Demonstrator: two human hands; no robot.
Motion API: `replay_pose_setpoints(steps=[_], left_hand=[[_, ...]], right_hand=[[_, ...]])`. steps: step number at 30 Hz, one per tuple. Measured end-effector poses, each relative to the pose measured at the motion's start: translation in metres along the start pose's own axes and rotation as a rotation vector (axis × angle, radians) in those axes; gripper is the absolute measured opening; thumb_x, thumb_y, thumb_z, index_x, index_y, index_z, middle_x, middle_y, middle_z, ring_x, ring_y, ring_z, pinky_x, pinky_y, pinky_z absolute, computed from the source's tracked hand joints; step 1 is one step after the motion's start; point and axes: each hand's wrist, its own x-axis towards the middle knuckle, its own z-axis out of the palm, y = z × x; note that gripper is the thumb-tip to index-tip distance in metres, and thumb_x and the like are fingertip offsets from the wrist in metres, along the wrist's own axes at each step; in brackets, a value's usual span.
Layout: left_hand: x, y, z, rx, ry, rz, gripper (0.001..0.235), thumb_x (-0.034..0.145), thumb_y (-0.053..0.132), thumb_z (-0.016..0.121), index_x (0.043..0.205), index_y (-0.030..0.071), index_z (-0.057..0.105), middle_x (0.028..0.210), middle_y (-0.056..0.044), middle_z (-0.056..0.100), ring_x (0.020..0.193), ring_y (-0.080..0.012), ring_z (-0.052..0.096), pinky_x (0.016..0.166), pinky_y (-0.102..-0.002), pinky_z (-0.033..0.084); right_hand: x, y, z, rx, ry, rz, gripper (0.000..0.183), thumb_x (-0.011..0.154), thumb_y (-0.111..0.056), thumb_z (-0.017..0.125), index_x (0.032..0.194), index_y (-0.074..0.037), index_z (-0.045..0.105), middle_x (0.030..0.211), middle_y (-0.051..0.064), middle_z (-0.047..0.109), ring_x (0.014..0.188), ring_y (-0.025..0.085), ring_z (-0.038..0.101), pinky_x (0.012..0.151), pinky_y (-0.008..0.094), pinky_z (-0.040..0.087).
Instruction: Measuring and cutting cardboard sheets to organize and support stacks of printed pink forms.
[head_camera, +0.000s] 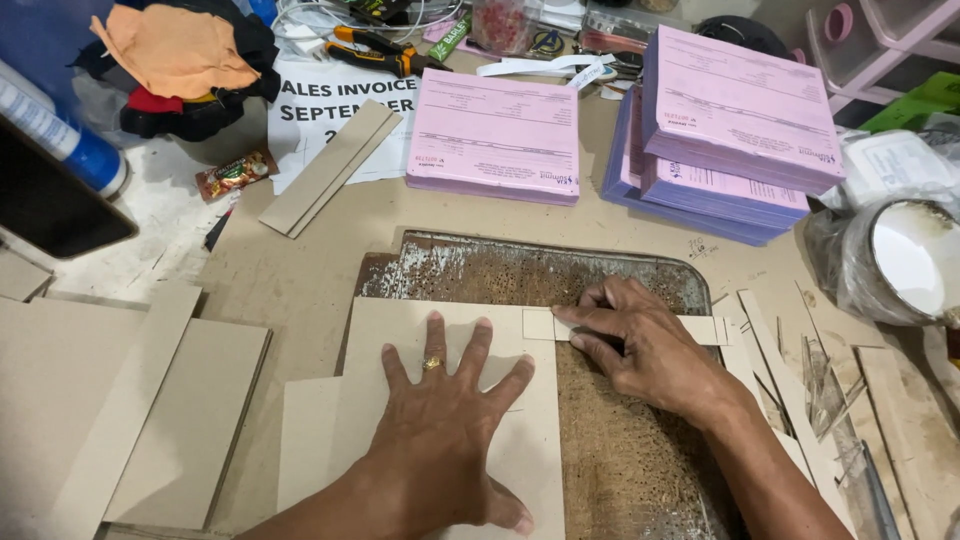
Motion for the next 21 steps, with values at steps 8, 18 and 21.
replay_pose_setpoints(steps=[8, 18, 21], left_hand=[[-0.003, 0.006, -0.012, 0.035, -0.107, -0.055, 0.136, 0.073, 0.073, 0.088, 0.167, 0.033, -0.002, 0.171, -0.018, -0.027, 0.151, -0.0592, -0.027, 0.114, -0.084, -0.002], [-0.009, 0.008, -0.018, 0.053, -0.226, -0.122, 0.129, 0.08, 0.069, 0.078, 0.167, 0.038, -0.012, 0.171, -0.012, -0.033, 0.153, -0.0508, -0.029, 0.12, -0.077, -0.006], [-0.003, -0.005, 0.007, 0.067, 0.052, 0.006, 0.133, 0.071, 0.08, 0.088, 0.166, 0.034, 0.006, 0.17, -0.02, -0.012, 0.149, -0.0596, -0.011, 0.11, -0.086, 0.007]], right_hand=[[0.001, -0.008, -0.007, -0.001, -0.037, 0.019, 0.043, 0.093, -0.032, 0.068, 0.134, -0.025, 0.069, 0.113, 0.003, 0.062, 0.106, 0.022, 0.057, 0.098, 0.048, 0.048], [-0.036, -0.017, -0.018, -0.018, 0.066, -0.15, 0.04, 0.093, -0.016, 0.066, 0.132, -0.015, 0.067, 0.116, 0.003, 0.066, 0.108, 0.021, 0.058, 0.095, 0.037, 0.045], [-0.085, -0.04, -0.021, -0.028, 0.017, 0.104, 0.047, 0.095, -0.025, 0.062, 0.141, -0.021, 0.063, 0.096, 0.004, 0.059, 0.091, 0.022, 0.053, 0.075, 0.037, 0.044]])
